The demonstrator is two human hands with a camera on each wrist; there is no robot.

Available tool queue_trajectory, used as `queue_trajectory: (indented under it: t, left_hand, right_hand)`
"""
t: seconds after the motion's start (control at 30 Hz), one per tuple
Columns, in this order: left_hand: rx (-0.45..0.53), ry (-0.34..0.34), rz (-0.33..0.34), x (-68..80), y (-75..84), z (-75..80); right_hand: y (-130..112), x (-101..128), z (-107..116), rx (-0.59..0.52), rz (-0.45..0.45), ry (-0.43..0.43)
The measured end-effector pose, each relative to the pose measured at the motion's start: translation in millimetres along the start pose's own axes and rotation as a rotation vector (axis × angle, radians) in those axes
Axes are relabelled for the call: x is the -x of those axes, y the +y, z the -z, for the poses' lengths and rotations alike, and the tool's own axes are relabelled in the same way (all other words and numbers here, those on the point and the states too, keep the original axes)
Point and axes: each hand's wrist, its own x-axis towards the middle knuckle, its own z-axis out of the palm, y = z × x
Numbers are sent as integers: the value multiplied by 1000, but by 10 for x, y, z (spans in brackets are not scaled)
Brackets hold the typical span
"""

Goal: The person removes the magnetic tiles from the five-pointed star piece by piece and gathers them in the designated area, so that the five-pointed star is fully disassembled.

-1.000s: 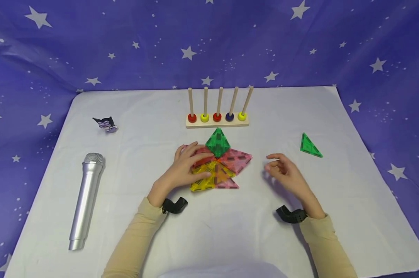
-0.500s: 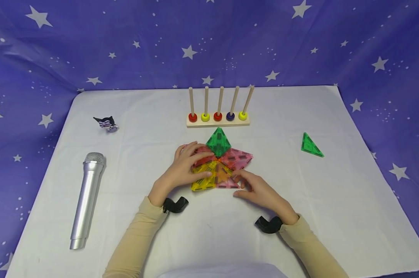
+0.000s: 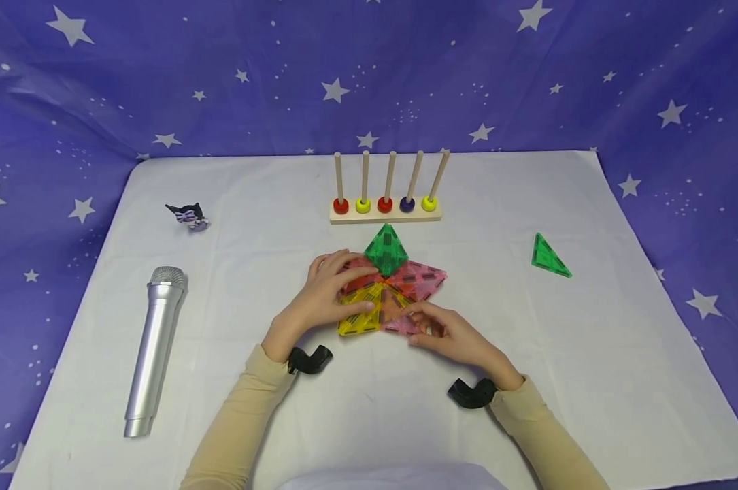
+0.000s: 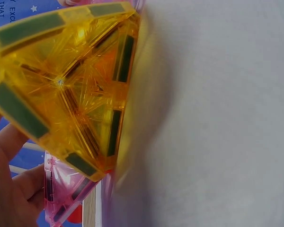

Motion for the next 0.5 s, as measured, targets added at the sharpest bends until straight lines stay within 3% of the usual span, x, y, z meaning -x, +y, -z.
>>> queue_trajectory:
  t: [0.2,0.5]
  left_hand:
    - [4,-9,9,-1,-11,8]
    - [-2,-27,26,-2,-10,4]
  right_hand:
    - [-124,-3,49,-93,5,-7]
    - [-133,14,46,-122,-26,6]
